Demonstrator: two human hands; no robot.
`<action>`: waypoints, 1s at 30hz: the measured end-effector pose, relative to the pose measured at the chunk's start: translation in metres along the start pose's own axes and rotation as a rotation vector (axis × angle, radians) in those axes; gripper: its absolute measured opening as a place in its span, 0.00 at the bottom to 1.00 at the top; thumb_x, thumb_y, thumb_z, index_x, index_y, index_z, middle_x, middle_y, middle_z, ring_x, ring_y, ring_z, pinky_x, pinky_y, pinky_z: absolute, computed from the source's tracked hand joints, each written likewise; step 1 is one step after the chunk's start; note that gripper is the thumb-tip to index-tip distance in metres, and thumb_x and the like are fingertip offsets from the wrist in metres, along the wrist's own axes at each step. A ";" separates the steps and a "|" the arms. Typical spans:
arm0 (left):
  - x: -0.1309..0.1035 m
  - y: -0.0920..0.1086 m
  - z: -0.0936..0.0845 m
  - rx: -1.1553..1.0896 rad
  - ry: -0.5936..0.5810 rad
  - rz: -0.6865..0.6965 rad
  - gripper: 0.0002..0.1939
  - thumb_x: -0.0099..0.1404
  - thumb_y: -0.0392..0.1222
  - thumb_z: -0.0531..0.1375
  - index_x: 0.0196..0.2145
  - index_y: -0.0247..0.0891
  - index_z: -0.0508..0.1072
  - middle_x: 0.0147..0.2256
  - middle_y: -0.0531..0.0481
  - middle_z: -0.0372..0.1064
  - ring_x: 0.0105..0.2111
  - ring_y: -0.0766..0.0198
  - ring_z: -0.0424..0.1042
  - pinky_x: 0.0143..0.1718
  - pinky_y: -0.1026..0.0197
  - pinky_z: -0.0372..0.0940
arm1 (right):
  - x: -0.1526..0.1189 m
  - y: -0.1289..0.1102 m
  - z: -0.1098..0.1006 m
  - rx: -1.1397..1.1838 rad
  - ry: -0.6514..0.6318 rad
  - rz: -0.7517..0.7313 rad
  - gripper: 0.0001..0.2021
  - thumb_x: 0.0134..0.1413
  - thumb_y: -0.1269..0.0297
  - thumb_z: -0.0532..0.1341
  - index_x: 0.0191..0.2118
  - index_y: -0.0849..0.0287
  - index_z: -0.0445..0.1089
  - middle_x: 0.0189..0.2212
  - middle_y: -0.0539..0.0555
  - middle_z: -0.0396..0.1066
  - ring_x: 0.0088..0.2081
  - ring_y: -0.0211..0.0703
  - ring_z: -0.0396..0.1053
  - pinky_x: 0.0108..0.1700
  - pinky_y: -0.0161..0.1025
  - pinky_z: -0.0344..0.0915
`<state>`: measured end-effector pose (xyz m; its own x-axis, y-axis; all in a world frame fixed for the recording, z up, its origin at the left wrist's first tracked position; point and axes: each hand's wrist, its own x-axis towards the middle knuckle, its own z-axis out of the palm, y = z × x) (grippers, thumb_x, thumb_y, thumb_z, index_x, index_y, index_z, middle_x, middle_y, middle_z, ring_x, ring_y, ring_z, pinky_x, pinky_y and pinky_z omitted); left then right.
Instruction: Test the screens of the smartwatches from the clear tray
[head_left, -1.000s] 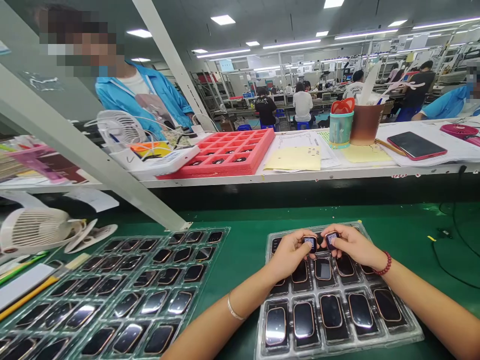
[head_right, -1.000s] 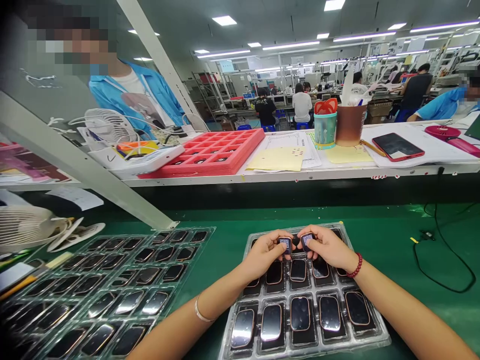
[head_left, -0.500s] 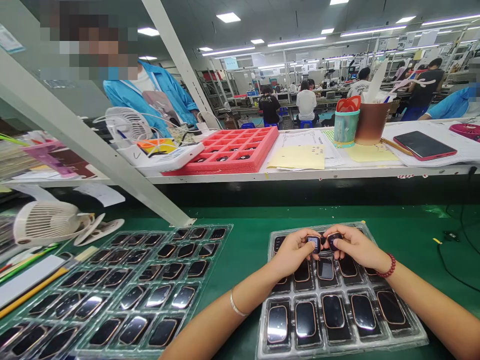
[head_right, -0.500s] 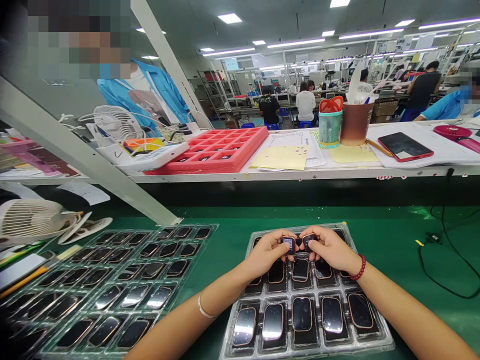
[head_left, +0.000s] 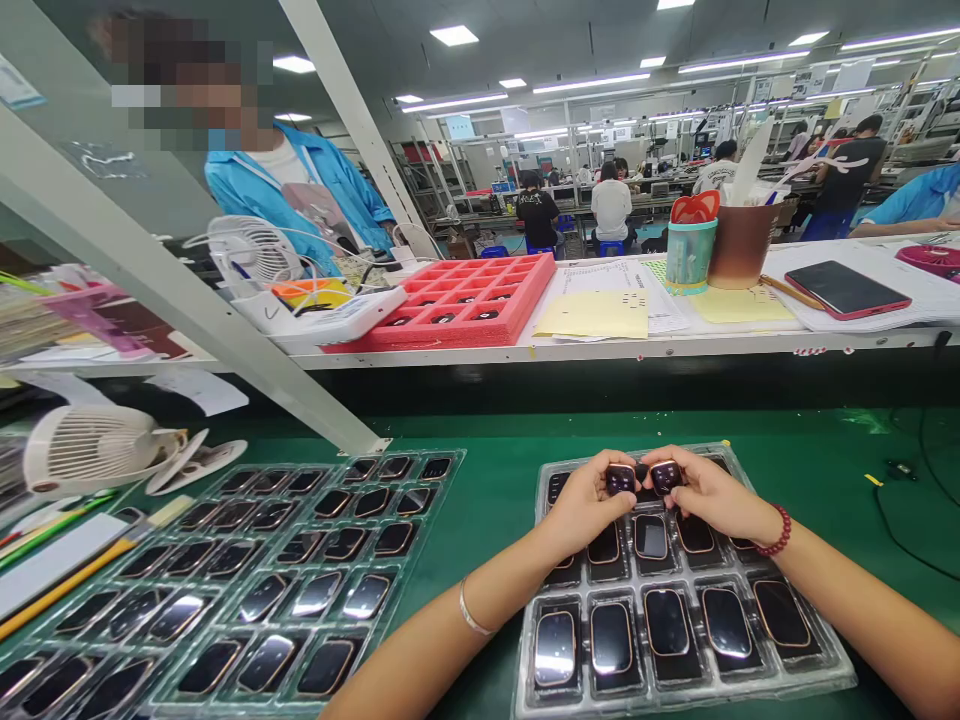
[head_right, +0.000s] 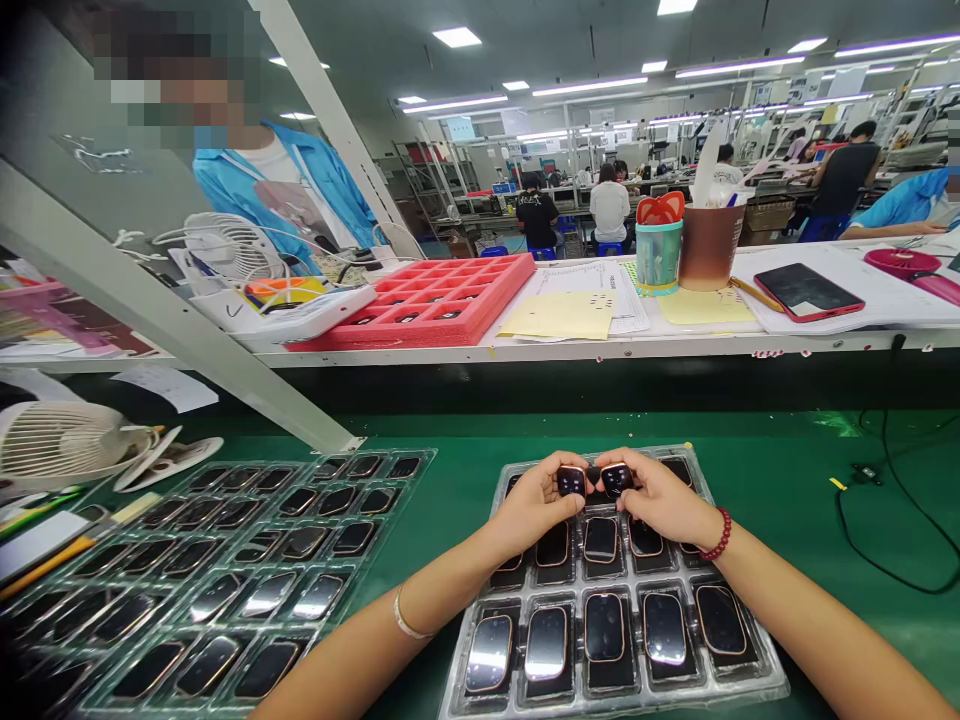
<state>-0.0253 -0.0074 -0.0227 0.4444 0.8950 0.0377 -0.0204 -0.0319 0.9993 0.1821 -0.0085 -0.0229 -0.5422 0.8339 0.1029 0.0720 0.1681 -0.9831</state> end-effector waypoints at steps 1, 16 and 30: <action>0.000 0.001 0.000 0.004 -0.010 -0.009 0.15 0.55 0.36 0.61 0.41 0.36 0.66 0.34 0.49 0.68 0.35 0.63 0.69 0.36 0.62 0.64 | 0.000 0.000 0.000 0.011 -0.002 0.035 0.16 0.53 0.72 0.53 0.49 0.57 0.62 0.43 0.55 0.66 0.35 0.40 0.68 0.33 0.36 0.67; -0.001 0.004 0.001 -0.012 0.009 -0.019 0.14 0.54 0.35 0.60 0.41 0.36 0.66 0.33 0.49 0.68 0.33 0.64 0.68 0.36 0.62 0.63 | 0.000 -0.003 0.002 0.063 -0.050 0.062 0.17 0.51 0.73 0.54 0.48 0.56 0.65 0.42 0.54 0.69 0.36 0.41 0.69 0.36 0.38 0.68; -0.001 0.002 -0.001 -0.022 0.016 -0.042 0.24 0.56 0.43 0.63 0.49 0.38 0.63 0.36 0.49 0.69 0.32 0.65 0.69 0.33 0.65 0.62 | 0.000 -0.001 0.001 0.077 0.012 0.065 0.16 0.52 0.66 0.60 0.49 0.56 0.66 0.39 0.53 0.69 0.32 0.38 0.68 0.33 0.35 0.67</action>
<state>-0.0265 -0.0079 -0.0207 0.4309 0.9024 -0.0045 -0.0215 0.0152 0.9997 0.1816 -0.0087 -0.0225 -0.5287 0.8479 0.0395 0.0423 0.0728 -0.9964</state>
